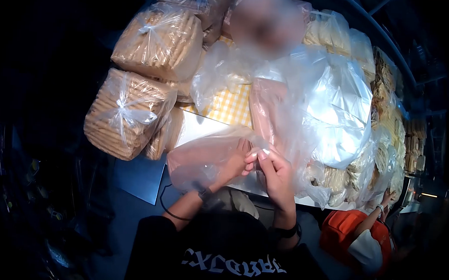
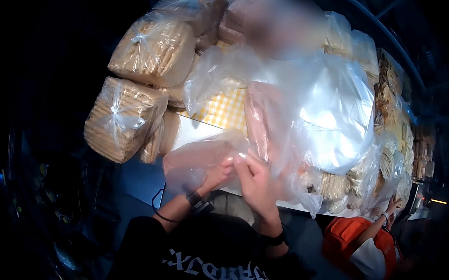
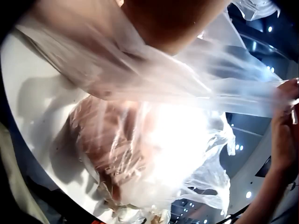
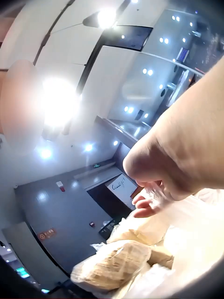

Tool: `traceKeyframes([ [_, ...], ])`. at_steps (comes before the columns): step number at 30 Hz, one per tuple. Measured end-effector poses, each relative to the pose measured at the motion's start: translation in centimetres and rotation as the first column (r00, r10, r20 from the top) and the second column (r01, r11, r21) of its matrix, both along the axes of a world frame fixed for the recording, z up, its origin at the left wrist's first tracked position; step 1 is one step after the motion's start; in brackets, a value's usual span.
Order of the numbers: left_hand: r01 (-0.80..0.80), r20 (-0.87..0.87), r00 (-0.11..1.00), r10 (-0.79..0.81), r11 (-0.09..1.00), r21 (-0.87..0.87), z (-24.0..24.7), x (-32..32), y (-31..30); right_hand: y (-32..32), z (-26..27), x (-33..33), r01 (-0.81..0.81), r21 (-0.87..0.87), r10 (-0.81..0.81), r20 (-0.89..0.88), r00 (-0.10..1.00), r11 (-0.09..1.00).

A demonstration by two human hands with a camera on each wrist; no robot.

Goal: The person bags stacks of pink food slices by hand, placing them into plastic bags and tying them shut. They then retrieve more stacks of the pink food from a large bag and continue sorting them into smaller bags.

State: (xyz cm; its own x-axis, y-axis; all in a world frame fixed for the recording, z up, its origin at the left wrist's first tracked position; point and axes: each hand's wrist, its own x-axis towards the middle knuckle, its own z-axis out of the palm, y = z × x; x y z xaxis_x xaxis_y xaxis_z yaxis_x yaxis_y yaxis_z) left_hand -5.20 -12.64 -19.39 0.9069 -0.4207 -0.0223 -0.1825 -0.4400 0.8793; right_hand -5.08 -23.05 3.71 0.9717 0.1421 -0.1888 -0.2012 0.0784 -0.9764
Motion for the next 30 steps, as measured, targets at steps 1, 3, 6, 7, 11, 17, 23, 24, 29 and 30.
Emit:
traceKeyframes([
  [1, -0.002, 0.036, 0.999, 0.004, 0.998, -0.07, 1.6, -0.1, 0.7, -0.7, -0.2, 0.9, 0.013, -0.089, -0.006, 0.077, 0.997, 0.996],
  [3, 0.042, 0.01, 0.999, -0.041, 0.994, -0.103, 7.4, -1.1, 3.5, -2.5, -0.5, 2.7, 0.002, -0.308, 0.06, 0.192, 0.98, 0.951],
  [6, 0.008, 0.171, 0.984, -0.041, 0.982, 0.187, 15.3, -3.8, 8.7, -4.6, -1.0, 5.0, 0.025, -0.545, 0.182, 0.322, 0.929, 0.838],
  [7, -0.098, 0.331, 0.943, -0.024, 0.933, 0.346, 16.1, -5.2, 10.4, -4.8, -1.8, 5.6, 0.087, -0.535, 0.163, 0.402, 0.901, 0.841],
  [11, -0.515, 0.669, 0.725, 0.165, 0.775, 0.367, 15.9, -9.8, 15.8, -4.6, -3.3, 6.9, -0.001, -0.243, 0.093, 0.368, 0.925, 0.97],
  [17, -0.601, 0.365, 0.797, 0.481, 0.571, 0.559, 15.7, -13.1, 18.8, -2.6, -5.7, 6.8, -0.137, 0.034, 0.129, 0.17, 0.977, 0.99],
  [23, -0.582, -0.054, 0.774, 0.631, 0.743, 0.331, 5.9, -14.2, 21.1, 1.5, -3.4, 7.2, -0.306, -0.515, 0.543, 0.408, 0.734, 0.801],
  [24, -0.489, -0.025, 0.846, 0.533, 0.792, 0.365, 4.8, -14.0, 21.7, 1.1, -3.0, 7.2, -0.356, -0.555, 0.61, 0.38, 0.695, 0.751],
  [29, -0.42, 0.107, 0.905, 0.412, 0.825, 0.377, 2.4, -10.6, 21.1, -9.0, -0.9, 7.1, -0.583, -0.322, 0.612, -0.014, 0.791, 0.746],
  [30, -0.405, 0.11, 0.913, 0.392, 0.843, 0.354, 2.3, -10.3, 21.1, -8.9, -1.2, 6.6, -0.491, -0.493, 0.568, 0.009, 0.823, 0.718],
])
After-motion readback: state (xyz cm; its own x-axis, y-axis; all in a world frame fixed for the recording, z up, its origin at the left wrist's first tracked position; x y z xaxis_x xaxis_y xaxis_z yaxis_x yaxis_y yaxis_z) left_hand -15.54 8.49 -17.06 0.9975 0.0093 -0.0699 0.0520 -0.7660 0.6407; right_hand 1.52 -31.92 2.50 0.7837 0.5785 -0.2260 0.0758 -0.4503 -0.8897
